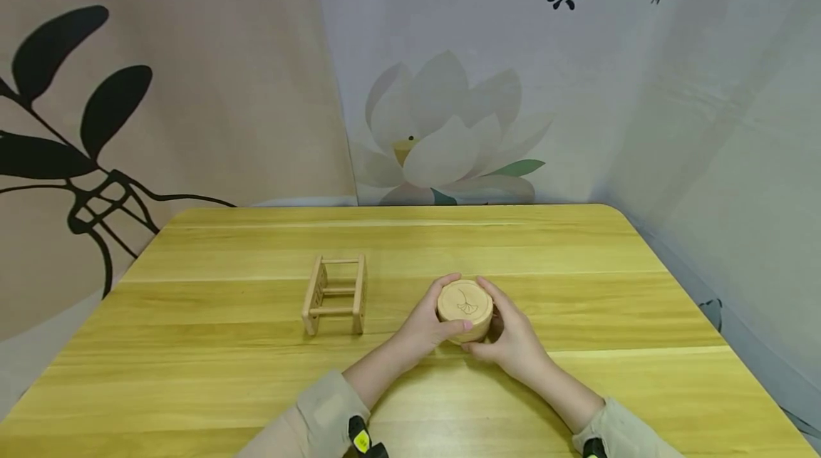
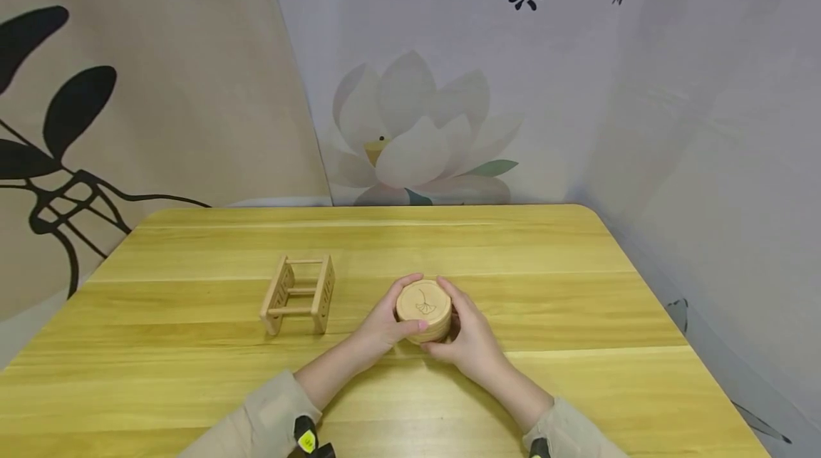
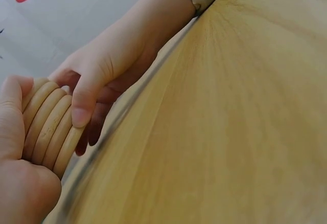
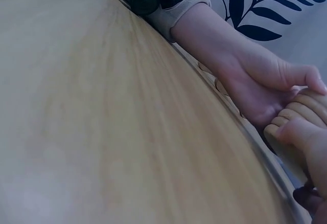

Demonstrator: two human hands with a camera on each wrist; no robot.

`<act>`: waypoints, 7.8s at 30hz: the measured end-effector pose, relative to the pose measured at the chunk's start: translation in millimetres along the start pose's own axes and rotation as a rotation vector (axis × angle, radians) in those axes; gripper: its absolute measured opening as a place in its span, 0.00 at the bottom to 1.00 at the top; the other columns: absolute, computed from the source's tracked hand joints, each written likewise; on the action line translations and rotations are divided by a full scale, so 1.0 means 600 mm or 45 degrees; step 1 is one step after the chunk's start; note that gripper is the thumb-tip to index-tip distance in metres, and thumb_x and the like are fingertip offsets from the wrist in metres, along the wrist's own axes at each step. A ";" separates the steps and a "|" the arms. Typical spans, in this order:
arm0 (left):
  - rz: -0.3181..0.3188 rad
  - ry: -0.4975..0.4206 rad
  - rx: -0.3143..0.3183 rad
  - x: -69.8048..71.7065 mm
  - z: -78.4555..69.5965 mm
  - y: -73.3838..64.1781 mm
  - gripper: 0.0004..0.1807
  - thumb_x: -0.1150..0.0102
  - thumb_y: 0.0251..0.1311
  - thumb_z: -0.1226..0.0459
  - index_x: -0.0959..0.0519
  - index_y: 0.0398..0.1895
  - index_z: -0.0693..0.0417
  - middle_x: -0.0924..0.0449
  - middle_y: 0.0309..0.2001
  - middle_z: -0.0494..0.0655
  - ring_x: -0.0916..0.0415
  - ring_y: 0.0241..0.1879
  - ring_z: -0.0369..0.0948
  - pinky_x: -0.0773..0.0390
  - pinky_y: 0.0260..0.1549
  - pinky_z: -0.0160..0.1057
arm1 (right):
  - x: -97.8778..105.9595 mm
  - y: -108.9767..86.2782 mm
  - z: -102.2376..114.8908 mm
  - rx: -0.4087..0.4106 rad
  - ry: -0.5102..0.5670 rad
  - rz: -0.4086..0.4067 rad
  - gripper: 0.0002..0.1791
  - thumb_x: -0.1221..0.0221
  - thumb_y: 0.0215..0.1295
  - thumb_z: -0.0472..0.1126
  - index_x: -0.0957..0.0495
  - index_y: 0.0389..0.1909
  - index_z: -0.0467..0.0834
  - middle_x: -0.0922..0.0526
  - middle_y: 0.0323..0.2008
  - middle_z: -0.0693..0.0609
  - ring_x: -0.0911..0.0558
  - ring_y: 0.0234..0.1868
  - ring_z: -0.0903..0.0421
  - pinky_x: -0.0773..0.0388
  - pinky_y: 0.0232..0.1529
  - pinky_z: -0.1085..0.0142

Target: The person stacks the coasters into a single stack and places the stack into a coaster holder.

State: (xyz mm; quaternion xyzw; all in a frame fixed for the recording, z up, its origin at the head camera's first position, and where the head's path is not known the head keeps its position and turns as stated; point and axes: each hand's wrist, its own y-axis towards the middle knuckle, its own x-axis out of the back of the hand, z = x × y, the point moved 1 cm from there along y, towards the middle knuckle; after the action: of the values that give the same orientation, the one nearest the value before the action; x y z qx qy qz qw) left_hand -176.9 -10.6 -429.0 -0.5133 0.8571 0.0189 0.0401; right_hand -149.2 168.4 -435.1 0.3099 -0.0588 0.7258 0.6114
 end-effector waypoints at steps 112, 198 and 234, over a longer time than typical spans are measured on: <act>0.192 -0.125 0.065 0.004 -0.008 0.006 0.40 0.36 0.53 0.70 0.43 0.69 0.55 0.33 0.58 0.60 0.22 0.43 0.51 0.19 0.37 0.50 | 0.033 0.005 0.038 0.245 -0.176 -0.026 0.47 0.22 0.38 0.35 0.29 0.65 0.49 0.30 0.53 0.49 0.25 0.48 0.53 0.21 0.40 0.64; 0.144 0.064 -0.188 0.012 -0.058 -0.060 0.45 0.27 0.49 0.65 0.40 0.70 0.47 0.36 0.56 0.59 0.22 0.44 0.49 0.19 0.38 0.48 | 0.033 -0.007 0.081 0.502 -0.011 -0.041 0.50 0.22 0.31 0.28 0.33 0.62 0.35 0.29 0.58 0.40 0.27 0.57 0.53 0.26 0.54 0.61; 0.111 0.153 -0.407 0.027 -0.081 -0.072 0.31 0.36 0.56 0.71 0.35 0.62 0.50 0.38 0.57 0.64 0.21 0.44 0.53 0.17 0.32 0.46 | 0.015 0.010 0.093 0.659 -0.070 -0.079 0.49 0.23 0.34 0.37 0.33 0.64 0.42 0.29 0.60 0.46 0.27 0.58 0.48 0.27 0.56 0.56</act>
State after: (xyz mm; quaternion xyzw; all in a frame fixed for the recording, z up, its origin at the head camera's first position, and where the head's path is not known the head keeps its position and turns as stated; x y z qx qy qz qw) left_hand -148.8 -48.6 -381.9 -0.4755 0.8655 0.1260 -0.0942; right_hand -134.1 148.7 -383.9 0.4773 0.1218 0.6887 0.5320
